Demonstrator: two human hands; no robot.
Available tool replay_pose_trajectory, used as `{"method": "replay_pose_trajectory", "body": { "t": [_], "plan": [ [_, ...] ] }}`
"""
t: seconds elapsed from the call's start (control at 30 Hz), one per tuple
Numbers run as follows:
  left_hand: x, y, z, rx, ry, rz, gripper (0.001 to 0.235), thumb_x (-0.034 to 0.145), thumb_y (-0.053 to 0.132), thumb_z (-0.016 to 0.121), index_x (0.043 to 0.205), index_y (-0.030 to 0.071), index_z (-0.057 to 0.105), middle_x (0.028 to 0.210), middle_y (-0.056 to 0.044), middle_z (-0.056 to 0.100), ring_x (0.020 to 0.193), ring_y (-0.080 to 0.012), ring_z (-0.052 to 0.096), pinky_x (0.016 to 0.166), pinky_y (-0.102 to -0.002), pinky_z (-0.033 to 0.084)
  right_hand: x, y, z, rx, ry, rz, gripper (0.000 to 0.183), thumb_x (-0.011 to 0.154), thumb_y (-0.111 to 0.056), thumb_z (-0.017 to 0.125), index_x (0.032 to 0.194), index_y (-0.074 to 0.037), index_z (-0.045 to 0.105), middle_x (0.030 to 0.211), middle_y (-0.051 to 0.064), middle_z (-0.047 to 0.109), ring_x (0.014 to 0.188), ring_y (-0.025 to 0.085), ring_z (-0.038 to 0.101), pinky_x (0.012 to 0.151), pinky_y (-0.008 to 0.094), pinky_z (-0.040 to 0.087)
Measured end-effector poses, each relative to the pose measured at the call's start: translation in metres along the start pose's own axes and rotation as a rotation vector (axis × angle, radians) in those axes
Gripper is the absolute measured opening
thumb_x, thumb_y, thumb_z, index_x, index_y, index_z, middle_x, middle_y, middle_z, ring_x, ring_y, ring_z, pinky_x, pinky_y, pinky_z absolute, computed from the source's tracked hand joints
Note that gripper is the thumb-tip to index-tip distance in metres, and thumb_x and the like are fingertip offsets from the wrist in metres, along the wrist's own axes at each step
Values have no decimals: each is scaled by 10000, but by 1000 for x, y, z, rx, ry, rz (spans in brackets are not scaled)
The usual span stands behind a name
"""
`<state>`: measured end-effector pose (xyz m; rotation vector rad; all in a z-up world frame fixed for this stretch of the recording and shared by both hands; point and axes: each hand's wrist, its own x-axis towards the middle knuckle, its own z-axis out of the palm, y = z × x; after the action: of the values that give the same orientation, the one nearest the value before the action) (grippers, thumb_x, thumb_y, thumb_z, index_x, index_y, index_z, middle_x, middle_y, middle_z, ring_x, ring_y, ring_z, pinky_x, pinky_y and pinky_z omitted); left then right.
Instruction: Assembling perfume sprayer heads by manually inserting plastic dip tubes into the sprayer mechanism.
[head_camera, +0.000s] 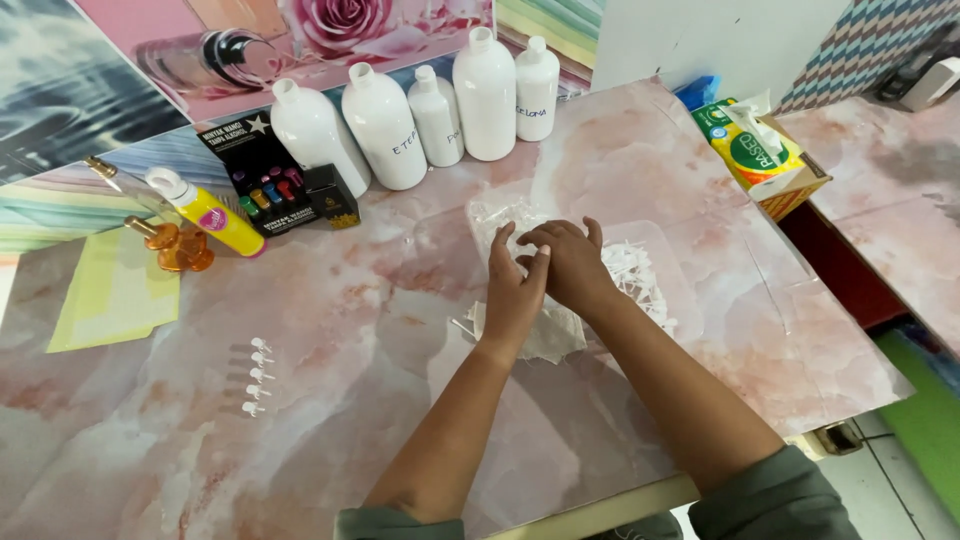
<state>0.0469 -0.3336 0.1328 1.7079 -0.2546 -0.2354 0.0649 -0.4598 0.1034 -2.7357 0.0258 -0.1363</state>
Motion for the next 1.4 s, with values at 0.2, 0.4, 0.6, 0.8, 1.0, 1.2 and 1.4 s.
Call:
{"method": "replay_pose_trajectory", "body": {
  "t": [0.2,0.4,0.6,0.8,1.0,1.2,1.4],
  "plan": [
    [-2,-7,-1,-14,47,97,737,992,348,594,1559,28,251,1601,-320,230,1534,-461,159,1243,-542,188,-3,2,3,129,62,-38,315,950,-163,730,1255,-121,668,1188,96,744,1356,320,560,1207,661,69],
    [-1,-25,-2,-143,89,248,619,1015,189,584,1534,-13,313,1490,-314,390,1372,-363,373,1204,-504,290,-4,7,18,413,323,-150,236,925,-119,757,1159,-142,731,1142,95,744,1155,306,678,1096,558,344],
    [-2,-44,-16,-344,130,457,419,1069,89,508,1469,23,401,1366,-191,522,1314,-272,517,1136,-446,422,-20,-30,12,652,513,-327,334,916,96,691,1175,-100,770,1136,143,707,1035,314,723,884,392,609],
    [-42,-47,-58,-304,159,449,328,1031,40,554,1355,-10,542,1259,-195,627,1234,-308,621,1062,-458,501,-42,-55,32,706,488,-434,370,872,70,754,1212,-76,732,1142,131,694,1014,329,735,869,408,642],
    [-62,-73,-96,-146,251,220,280,936,75,682,1208,21,720,1204,-198,681,1167,-370,681,945,-485,590,-60,-77,50,586,296,-510,408,917,35,711,1314,-24,644,1176,200,701,1060,370,725,874,449,634],
    [-68,-105,-109,-140,347,207,313,946,55,676,1255,35,716,1195,-200,666,1192,-367,663,968,-476,579,-55,-56,89,368,349,-648,348,927,-93,737,1266,-55,665,1131,165,722,1051,353,729,871,472,606],
    [-62,-135,-115,-204,276,217,370,951,53,700,1319,24,673,1110,-134,679,1040,-204,666,909,-388,597,-50,-38,90,325,293,-672,168,940,-88,710,1093,-20,727,947,187,761,888,371,745,793,472,607]
  ]
}}
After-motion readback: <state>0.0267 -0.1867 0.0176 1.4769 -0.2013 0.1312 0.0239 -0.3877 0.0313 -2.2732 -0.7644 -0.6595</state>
